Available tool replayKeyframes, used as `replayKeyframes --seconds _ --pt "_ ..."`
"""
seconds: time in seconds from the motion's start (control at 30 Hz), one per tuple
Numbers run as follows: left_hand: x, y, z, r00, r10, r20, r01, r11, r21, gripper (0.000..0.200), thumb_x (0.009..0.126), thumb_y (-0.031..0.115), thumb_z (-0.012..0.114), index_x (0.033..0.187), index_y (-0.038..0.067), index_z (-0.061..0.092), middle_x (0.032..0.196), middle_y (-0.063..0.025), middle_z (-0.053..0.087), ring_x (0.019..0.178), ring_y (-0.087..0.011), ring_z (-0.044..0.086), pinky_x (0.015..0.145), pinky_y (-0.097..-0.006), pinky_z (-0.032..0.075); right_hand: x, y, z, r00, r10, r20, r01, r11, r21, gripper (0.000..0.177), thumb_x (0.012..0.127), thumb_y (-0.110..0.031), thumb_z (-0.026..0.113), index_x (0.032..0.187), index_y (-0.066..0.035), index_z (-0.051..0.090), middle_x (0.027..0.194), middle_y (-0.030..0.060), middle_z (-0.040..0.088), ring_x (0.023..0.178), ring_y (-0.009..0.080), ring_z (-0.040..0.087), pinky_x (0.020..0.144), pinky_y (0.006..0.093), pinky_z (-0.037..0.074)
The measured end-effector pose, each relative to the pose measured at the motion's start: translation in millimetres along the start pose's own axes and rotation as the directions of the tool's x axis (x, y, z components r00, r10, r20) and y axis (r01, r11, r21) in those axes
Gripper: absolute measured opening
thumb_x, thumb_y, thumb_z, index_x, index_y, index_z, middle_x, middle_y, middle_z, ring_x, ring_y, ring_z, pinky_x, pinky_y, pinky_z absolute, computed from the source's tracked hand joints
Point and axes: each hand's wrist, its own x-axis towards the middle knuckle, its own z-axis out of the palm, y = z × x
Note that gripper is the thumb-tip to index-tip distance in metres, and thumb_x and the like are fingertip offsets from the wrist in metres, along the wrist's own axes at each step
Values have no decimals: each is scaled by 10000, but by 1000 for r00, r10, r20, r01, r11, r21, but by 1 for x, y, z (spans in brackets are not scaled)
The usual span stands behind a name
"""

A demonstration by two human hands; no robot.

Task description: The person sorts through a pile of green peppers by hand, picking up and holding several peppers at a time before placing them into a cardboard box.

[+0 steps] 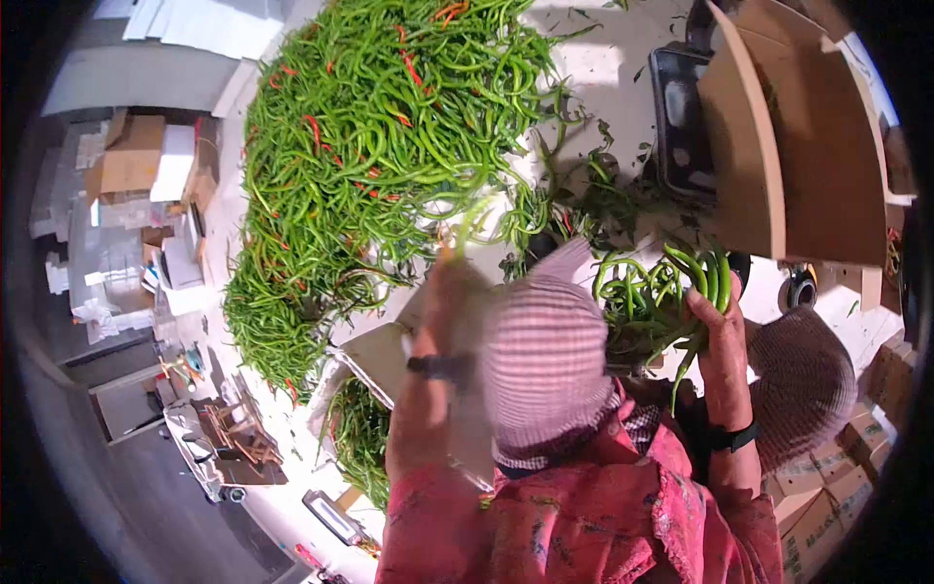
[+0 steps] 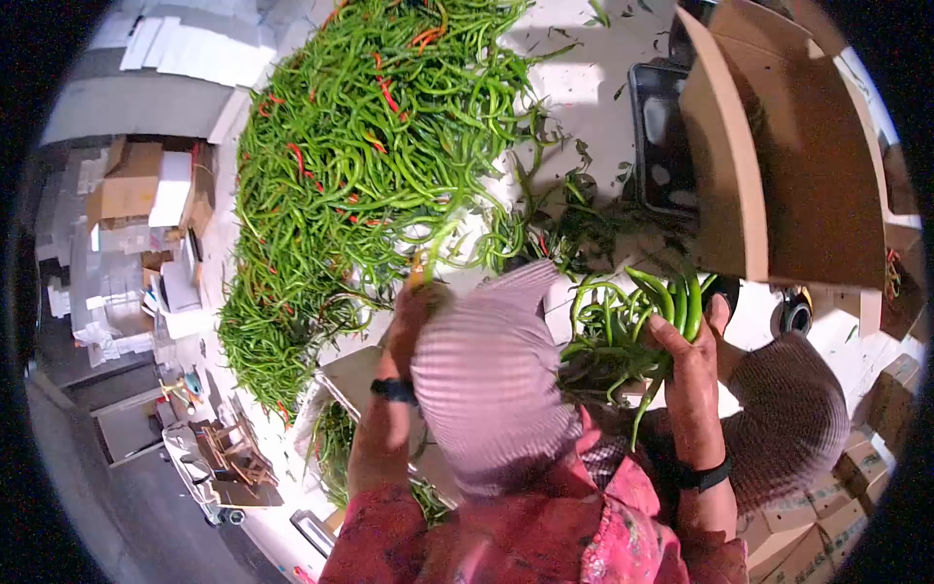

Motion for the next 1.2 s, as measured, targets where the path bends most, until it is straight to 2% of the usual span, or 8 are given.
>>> replayKeyframes --seconds 0.03,0.3,0.4,0.43,0.63,0.97,1.1,1.2 --pt "-4 16 55 870 141 -473 101 887 451 219 950 343 515 950 144 605 685 39 491 604 -97 473 547 -284 416 -9 -3 -3 1000 -7 22 7 1000 22 377 845 -81 640 1185 -92 476 871 -1 521 768 101 518 703 230 447" --pt "-113 54 75 649 438 -622 156 723 673 218 942 279 530 1068 114 596 728 32 517 618 -105 489 559 -281 429 -55 1 -27 990 -5 144 -22 982 187 366 828 -104 668 1160 -7 549 934 16 588 790 110 536 746 248 442" --pt "-134 62 27 684 496 -534 221 557 800 238 939 254 536 1113 102 593 743 29 527 623 -108 495 564 -280 434 -61 3 -32 992 16 124 -39 982 186 327 829 -107 669 1121 -15 554 899 14 577 779 110 530 738 253 441" --pt "-124 56 36 494 509 -705 243 698 674 332 916 163 554 1237 75 538 790 6 556 641 -114 520 583 -264 449 -64 0 -31 993 1 117 -24 981 194 327 829 -107 669 1121 -15 554 899 14 577 779 110 530 738 253 441" --pt "-124 27 46 644 447 -621 186 696 694 383 914 148 566 1289 97 505 915 -17 583 743 -113 565 603 -258 475 -61 10 -33 994 -45 96 24 976 215 301 836 -102 672 1101 -19 556 878 16 574 775 113 525 732 254 440" --pt "-111 37 47 655 404 -638 39 826 563 233 923 143 560 1149 85 572 774 -3 575 648 -116 544 560 -238 449 -52 -6 -27 998 -55 -17 58 965 256 278 858 -74 642 1116 -29 548 859 13 574 761 120 540 713 258 445" --pt "-81 68 214 533 594 -602 25 700 714 322 889 147 601 1199 75 545 803 1 535 676 -98 507 543 -233 419 -42 1 -20 991 9 134 -51 948 313 254 846 -126 669 1046 -31 546 858 32 592 774 124 560 728 264 458" --pt "-71 77 312 711 624 -325 21 442 897 503 888 342 556 1276 25 514 767 -7 501 586 -82 450 472 -208 334 -44 -8 -10 977 14 213 -96 921 378 291 848 -140 670 1083 -10 559 877 51 612 770 135 568 730 273 471"
